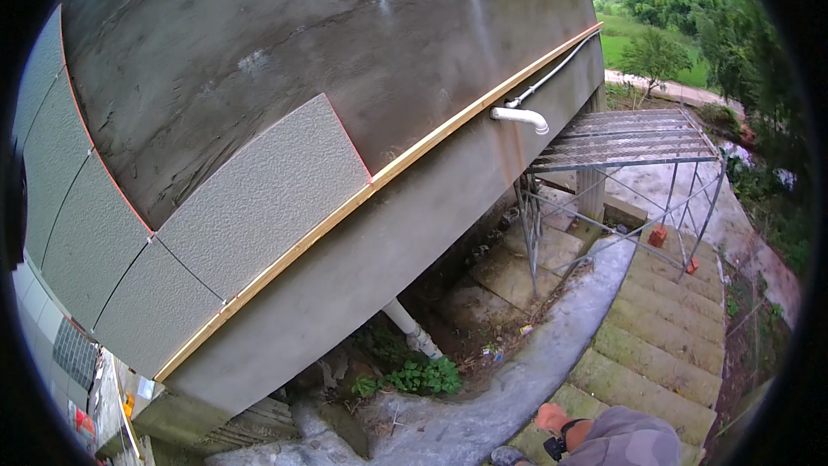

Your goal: Applying mortar to tiles and mounting them on an exterior wall.

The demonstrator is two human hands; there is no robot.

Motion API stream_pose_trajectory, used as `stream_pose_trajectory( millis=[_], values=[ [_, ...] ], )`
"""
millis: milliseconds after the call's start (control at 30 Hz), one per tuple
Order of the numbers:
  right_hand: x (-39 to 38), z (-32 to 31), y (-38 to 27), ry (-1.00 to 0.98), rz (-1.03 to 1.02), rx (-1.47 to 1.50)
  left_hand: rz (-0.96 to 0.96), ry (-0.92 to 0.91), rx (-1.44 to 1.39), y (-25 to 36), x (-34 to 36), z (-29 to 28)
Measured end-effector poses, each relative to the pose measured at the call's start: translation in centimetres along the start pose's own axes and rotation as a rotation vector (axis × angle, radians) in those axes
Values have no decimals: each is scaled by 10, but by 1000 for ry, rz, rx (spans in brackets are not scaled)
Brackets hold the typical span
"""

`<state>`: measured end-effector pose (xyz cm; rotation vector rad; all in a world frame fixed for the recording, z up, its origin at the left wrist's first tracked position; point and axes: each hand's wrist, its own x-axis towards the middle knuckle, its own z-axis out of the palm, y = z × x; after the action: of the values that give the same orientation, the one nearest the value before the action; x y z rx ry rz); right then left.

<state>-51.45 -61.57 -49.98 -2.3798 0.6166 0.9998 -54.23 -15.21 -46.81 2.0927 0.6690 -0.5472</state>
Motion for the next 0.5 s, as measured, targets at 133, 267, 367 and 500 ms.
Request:
stream_pose_trajectory(
  millis=[133,267,367,500],
  values=[
    [-12,-1,-6,-36,35,47,-21,6,-5,-14,-21,3],
    [-4,13,-2,178,-49,135,-57,41,-7,-15,-15,-7],
    [19,25,4,198,-121,58,-110,87,-10,-31,-18,-12],
    [-16,-5,-9,229,-90,146,-155,117,59,-78,-4,-15]
  ],
)
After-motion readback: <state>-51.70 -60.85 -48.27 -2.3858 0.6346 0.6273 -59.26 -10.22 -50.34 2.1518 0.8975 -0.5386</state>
